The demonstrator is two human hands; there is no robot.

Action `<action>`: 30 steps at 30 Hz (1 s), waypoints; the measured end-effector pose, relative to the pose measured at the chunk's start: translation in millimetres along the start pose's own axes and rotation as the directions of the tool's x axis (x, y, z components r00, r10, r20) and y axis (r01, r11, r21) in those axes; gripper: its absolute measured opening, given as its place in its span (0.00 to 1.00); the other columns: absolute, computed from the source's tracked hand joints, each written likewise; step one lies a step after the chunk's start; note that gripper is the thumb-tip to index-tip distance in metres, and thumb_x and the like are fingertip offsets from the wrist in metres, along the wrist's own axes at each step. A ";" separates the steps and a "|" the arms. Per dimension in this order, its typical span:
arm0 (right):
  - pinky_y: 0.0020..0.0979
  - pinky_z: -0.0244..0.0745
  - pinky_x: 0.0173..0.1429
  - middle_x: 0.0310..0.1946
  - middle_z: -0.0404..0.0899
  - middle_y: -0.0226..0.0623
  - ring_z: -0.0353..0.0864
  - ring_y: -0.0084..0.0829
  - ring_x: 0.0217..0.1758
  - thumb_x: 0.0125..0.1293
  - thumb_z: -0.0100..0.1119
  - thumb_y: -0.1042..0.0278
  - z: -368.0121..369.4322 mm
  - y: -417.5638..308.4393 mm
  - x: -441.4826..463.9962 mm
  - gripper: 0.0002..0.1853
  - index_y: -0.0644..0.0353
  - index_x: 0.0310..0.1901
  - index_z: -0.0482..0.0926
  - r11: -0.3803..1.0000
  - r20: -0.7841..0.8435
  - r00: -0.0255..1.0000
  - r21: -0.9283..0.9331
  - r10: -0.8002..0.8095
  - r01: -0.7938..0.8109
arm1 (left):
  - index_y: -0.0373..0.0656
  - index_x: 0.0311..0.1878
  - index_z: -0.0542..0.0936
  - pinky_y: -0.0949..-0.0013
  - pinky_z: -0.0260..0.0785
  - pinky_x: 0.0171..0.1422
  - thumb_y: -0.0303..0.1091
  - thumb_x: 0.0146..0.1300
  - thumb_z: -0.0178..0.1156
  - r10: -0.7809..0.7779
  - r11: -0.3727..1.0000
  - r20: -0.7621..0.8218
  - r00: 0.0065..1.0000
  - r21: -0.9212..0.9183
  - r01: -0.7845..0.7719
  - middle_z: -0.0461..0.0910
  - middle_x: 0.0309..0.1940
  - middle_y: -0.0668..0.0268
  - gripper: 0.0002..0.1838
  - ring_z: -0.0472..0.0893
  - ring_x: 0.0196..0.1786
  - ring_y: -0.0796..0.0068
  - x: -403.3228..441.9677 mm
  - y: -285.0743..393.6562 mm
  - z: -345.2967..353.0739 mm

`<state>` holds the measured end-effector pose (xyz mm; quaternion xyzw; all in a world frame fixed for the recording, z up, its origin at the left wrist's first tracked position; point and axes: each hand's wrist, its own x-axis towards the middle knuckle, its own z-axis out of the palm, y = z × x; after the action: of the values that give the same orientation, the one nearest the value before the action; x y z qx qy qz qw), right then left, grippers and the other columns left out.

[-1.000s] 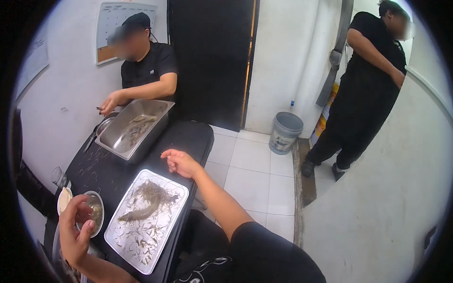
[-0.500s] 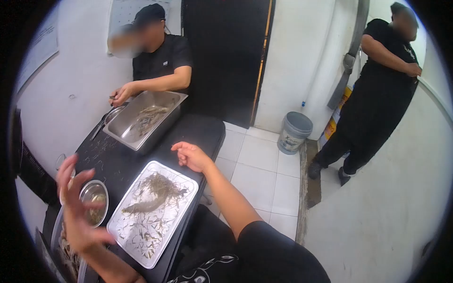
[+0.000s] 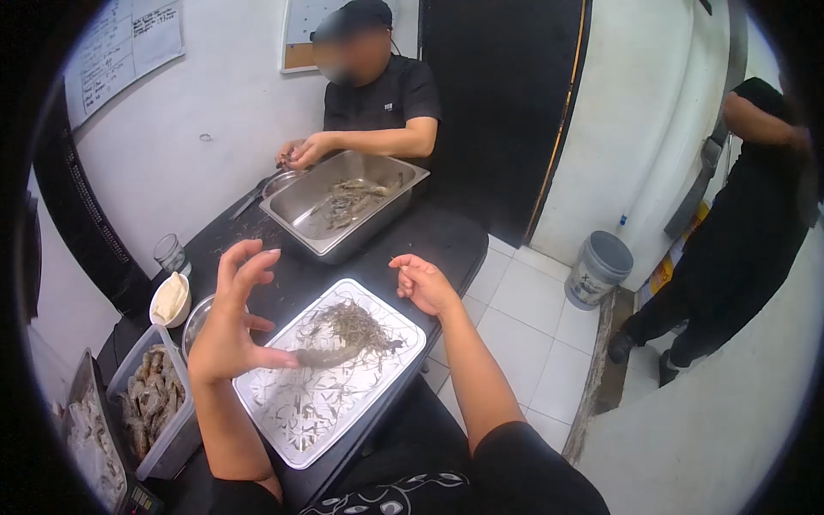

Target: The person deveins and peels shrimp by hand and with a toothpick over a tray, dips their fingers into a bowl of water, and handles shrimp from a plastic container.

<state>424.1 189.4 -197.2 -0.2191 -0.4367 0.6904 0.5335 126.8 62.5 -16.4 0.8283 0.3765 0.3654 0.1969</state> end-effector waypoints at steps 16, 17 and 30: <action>0.26 0.66 0.35 0.20 0.64 0.24 0.63 0.18 0.23 0.67 0.46 0.73 -4.1 0.4 -1.7 0.09 0.63 0.47 0.72 0.999 0.042 0.999 0.036 -0.010 0.009 | 0.56 0.63 0.66 0.60 0.68 0.59 0.39 0.25 0.81 -0.017 1.000 0.090 0.996 0.012 0.016 0.54 0.62 0.57 0.54 0.67 0.58 0.57 16.8 -55.1 29.8; 0.26 0.66 0.35 0.20 0.64 0.24 0.63 0.18 0.23 0.67 0.46 0.73 -5.0 0.4 -6.5 0.09 0.63 0.46 0.72 0.999 0.027 1.000 0.034 -0.001 0.000 | 0.55 0.63 0.66 0.60 0.67 0.59 0.38 0.25 0.81 -0.042 0.999 0.109 0.993 0.025 0.039 0.54 0.62 0.57 0.54 0.67 0.58 0.57 15.4 -63.4 33.8; 0.27 0.66 0.36 0.19 0.63 0.23 0.63 0.17 0.23 0.68 0.48 0.69 1.4 -3.8 -3.1 0.08 0.61 0.44 0.73 1.000 -0.002 1.000 -0.013 0.009 -0.009 | 0.55 0.64 0.66 0.67 0.77 0.39 0.43 0.23 0.80 -0.117 0.991 0.153 0.981 -0.047 0.126 0.57 0.60 0.61 0.55 0.70 0.56 0.62 10.5 -38.8 18.4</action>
<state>426.1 186.2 -193.8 -0.2250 -0.4397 0.6897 0.5294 126.8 94.5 -47.0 0.8229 0.4001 0.2999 0.2698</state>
